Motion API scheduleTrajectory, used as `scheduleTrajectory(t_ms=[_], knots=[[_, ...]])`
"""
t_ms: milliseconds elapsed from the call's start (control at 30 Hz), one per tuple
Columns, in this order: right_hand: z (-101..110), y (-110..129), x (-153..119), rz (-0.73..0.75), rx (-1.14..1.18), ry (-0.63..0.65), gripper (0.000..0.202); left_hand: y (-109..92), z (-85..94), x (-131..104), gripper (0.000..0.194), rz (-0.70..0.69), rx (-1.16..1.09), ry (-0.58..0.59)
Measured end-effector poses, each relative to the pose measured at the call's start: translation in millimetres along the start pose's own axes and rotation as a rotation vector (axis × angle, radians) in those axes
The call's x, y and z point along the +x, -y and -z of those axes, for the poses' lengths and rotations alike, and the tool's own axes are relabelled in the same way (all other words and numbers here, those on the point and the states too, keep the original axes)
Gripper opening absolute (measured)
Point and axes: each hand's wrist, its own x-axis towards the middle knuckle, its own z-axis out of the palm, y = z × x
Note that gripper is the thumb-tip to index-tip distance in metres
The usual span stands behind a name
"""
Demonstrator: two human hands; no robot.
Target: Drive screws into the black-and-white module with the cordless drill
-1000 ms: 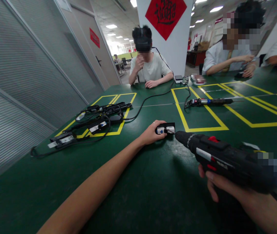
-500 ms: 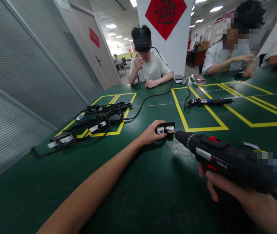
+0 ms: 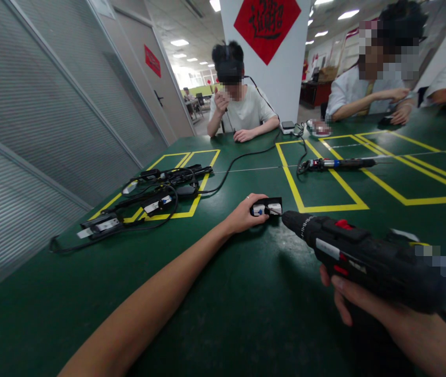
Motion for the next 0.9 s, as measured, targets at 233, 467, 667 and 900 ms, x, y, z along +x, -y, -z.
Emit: scheduleTrajectory(t_ms=[233,467,667,900], knots=[[-4.4,-14.1,1.3,0.003,0.012,-0.051,0.019,1.0,-1.8,0.3,0.053,0.010,0.003,-0.006],[-7.9,-5.3,3.0,0.050,-0.006,-0.082,0.017,2.0,-1.8,0.3,0.053,-0.005,0.001,-0.007],[-5.1,-4.0,-0.7,0.020,0.012,-0.049,0.018,2.2,-2.0,0.2,0.053,-0.003,-0.001,-0.008],[-3.3,-17.5,-1.2,0.045,0.003,-0.051,0.023,0.3,-1.5,0.2,0.053,0.017,-0.010,0.000]])
